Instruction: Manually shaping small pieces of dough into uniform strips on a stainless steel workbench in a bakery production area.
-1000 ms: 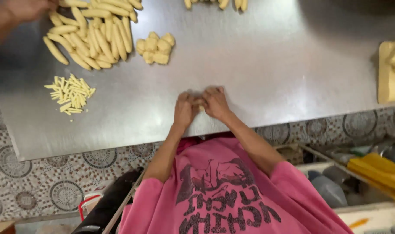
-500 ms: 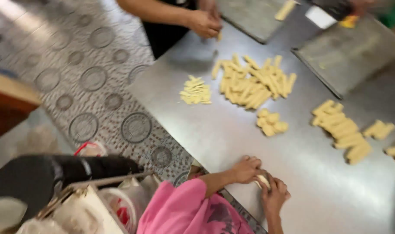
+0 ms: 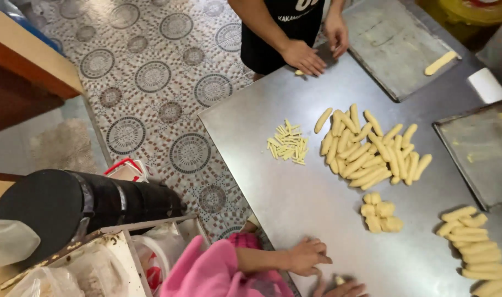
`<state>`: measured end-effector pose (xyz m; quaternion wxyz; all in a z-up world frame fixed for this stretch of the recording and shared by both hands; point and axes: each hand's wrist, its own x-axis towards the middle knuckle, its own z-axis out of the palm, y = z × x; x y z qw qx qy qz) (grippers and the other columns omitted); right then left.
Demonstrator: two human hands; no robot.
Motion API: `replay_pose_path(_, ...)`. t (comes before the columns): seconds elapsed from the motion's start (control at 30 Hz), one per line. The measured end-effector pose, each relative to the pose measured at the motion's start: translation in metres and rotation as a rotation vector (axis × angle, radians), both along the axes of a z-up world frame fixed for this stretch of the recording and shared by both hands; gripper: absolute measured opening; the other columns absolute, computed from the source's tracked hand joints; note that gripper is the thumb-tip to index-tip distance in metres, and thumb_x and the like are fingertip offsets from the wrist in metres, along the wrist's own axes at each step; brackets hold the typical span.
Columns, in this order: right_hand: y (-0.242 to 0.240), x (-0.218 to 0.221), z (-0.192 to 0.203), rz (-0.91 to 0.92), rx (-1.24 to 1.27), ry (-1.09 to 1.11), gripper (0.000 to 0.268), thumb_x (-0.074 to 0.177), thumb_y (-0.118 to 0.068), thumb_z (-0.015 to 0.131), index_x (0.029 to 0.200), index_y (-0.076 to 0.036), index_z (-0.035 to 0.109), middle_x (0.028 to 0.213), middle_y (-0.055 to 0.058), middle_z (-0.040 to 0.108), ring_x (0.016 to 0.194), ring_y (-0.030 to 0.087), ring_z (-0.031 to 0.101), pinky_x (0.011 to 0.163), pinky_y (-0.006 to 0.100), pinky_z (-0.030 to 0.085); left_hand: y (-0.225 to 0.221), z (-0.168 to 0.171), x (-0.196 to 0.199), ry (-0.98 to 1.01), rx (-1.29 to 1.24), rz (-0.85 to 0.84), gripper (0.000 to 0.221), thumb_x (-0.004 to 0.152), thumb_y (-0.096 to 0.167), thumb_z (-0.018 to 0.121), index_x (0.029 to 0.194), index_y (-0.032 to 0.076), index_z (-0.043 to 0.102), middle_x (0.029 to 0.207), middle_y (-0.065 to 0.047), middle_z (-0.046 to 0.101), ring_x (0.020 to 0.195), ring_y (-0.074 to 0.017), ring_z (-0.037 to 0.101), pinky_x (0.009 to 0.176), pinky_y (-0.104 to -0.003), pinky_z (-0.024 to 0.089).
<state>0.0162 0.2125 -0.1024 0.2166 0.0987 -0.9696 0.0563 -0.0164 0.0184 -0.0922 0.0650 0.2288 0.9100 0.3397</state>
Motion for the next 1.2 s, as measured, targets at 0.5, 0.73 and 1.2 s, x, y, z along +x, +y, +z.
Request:
replay_pose_path(0.5, -0.034, 0.089, 0.082, -0.123, -0.038, -0.562, 0.100, 0.091, -0.057, 0.063, 0.161, 0.003, 0.025, 0.167, 0.026, 0.025, 0.153, 0.052, 0.019, 0.123, 0.069, 0.009, -0.048, 0.085, 0.016, -0.111, 0.152, -0.063, 0.034, 0.091, 0.020, 0.071, 0.124, 0.013, 0.071, 0.126, -0.011, 0.065, 0.121, -0.0311, 0.062, 0.102, -0.045, 0.048)
replay_pose_path(0.73, 0.014, 0.050, 0.077, -0.060, -0.115, -0.640, 0.087, 0.094, -0.046, 0.048, 0.164, -0.003, 0.020, 0.172, 0.021, 0.012, 0.157, 0.047, 0.006, 0.123, 0.068, 0.001, 0.069, 0.075, 0.025, -0.180, -0.218, -0.371, 0.099, 0.095, 0.069, 0.047, 0.163, 0.002, 0.020, 0.167, -0.022, 0.023, 0.156, -0.0396, 0.013, 0.122, -0.068, 0.000)
replay_pose_path(1.2, 0.089, -0.005, 0.097, -0.004, -0.428, -0.613, 0.094, 0.074, -0.024, 0.078, 0.159, -0.010, 0.041, 0.160, 0.022, 0.042, 0.147, 0.048, 0.036, 0.115, 0.077, 0.010, 0.099, 0.081, 0.029, -0.001, -0.272, -0.161, 0.064, 0.094, 0.019, 0.060, 0.154, 0.008, 0.042, 0.162, -0.021, 0.038, 0.147, -0.0365, 0.040, 0.113, -0.075, 0.015)
